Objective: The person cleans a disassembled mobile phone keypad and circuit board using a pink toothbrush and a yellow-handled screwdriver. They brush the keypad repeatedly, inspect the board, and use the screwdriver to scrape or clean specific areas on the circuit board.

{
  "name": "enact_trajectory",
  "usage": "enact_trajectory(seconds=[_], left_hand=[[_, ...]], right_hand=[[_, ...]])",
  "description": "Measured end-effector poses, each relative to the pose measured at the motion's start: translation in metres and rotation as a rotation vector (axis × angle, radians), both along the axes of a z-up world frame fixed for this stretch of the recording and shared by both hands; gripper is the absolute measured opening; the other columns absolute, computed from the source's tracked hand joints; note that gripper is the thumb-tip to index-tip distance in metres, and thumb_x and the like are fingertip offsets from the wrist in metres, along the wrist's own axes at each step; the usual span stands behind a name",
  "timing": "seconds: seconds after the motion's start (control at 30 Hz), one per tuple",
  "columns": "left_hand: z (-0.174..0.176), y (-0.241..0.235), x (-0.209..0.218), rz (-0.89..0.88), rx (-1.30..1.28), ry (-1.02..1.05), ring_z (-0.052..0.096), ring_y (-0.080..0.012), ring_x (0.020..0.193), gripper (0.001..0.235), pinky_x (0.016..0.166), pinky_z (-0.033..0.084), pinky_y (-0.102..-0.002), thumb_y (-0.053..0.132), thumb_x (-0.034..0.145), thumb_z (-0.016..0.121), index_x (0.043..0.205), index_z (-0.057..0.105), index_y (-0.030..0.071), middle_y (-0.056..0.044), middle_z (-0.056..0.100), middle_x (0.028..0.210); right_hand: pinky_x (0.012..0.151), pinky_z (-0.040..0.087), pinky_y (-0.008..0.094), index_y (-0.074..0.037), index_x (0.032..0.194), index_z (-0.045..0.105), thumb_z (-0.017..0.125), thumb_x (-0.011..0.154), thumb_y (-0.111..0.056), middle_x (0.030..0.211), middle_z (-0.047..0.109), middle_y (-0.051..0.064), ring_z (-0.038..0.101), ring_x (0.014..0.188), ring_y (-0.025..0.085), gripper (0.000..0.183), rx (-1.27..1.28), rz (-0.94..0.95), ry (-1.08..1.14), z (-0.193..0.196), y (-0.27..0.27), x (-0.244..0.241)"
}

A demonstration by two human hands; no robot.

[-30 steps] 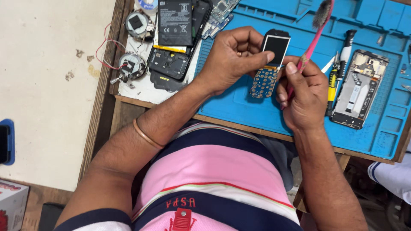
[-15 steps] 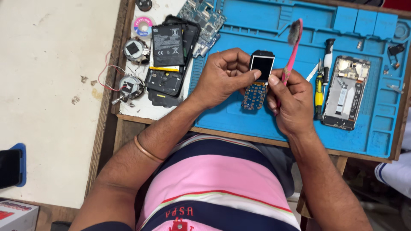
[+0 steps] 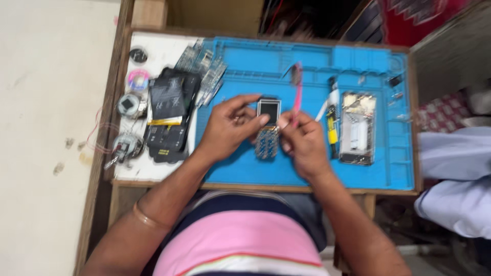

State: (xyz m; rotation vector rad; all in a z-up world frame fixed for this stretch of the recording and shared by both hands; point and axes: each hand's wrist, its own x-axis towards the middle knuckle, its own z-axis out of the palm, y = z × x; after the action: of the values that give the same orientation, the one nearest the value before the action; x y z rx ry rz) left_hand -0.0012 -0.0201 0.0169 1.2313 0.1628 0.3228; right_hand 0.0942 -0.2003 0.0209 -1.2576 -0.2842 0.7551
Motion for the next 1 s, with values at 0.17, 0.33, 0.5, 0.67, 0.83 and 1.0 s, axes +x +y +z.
enact_trajectory(seconds=[0.17, 0.33, 0.5, 0.67, 0.83, 1.0], left_hand=[[0.012, 0.0, -0.003, -0.022, 0.015, 0.05, 0.066, -0.0069, 0.064, 0.049, 0.055, 0.056, -0.021, 0.006, 0.092, 0.073, 0.138, 0.058, -0.003, -0.005, 0.071, 0.081], [0.014, 0.0, 0.0, -0.013, -0.012, 0.074, 0.066, -0.0078, 0.063, 0.051, 0.054, 0.057, -0.022, 0.006, 0.091, 0.074, 0.138, 0.058, -0.003, -0.006, 0.071, 0.081], [0.012, 0.0, 0.0, -0.048, -0.042, 0.041, 0.067, -0.0078, 0.067, 0.055, 0.056, 0.059, -0.022, 0.006, 0.09, 0.074, 0.141, 0.056, -0.002, -0.007, 0.072, 0.084], [0.01, 0.001, -0.001, -0.045, -0.025, 0.063, 0.068, -0.0091, 0.067, 0.055, 0.056, 0.059, -0.023, 0.007, 0.09, 0.074, 0.141, 0.057, -0.002, -0.008, 0.072, 0.084], [0.005, 0.001, -0.001, -0.031, -0.046, 0.056, 0.069, -0.0097, 0.069, 0.046, 0.056, 0.06, -0.024, 0.008, 0.091, 0.075, 0.133, 0.061, -0.003, -0.008, 0.072, 0.086], [0.005, 0.001, 0.0, -0.05, -0.02, 0.069, 0.069, -0.0105, 0.07, 0.037, 0.056, 0.061, -0.026, 0.014, 0.094, 0.071, 0.127, 0.067, -0.002, -0.007, 0.075, 0.088]], right_hand=[[0.044, 0.032, 0.02, -0.005, 0.102, 0.07, 0.07, 0.097, -0.017, 0.068, 0.057, -0.004, 0.047, 0.052, 0.004, 0.013, -0.023, 0.016, -0.093, 0.004, 0.004, -0.002], [0.046, 0.033, 0.02, -0.003, 0.101, 0.069, 0.068, 0.098, -0.016, 0.071, 0.059, -0.003, 0.047, 0.053, 0.004, 0.014, -0.012, 0.024, -0.117, 0.008, 0.005, 0.0], [0.046, 0.033, 0.02, -0.002, 0.101, 0.069, 0.068, 0.099, -0.016, 0.069, 0.056, -0.003, 0.047, 0.053, 0.004, 0.014, -0.004, 0.023, -0.124, 0.009, 0.004, 0.0], [0.046, 0.033, 0.02, -0.002, 0.101, 0.068, 0.068, 0.098, -0.016, 0.069, 0.057, -0.003, 0.047, 0.053, 0.004, 0.014, 0.008, 0.012, -0.12, 0.01, 0.004, 0.0], [0.045, 0.032, 0.02, -0.002, 0.101, 0.069, 0.068, 0.098, -0.016, 0.069, 0.057, -0.003, 0.046, 0.053, 0.004, 0.014, 0.009, 0.006, -0.116, 0.009, 0.004, -0.001], [0.045, 0.032, 0.02, -0.002, 0.101, 0.068, 0.068, 0.098, -0.015, 0.069, 0.057, -0.003, 0.046, 0.053, 0.004, 0.014, 0.034, 0.003, -0.093, 0.01, 0.004, 0.0]])
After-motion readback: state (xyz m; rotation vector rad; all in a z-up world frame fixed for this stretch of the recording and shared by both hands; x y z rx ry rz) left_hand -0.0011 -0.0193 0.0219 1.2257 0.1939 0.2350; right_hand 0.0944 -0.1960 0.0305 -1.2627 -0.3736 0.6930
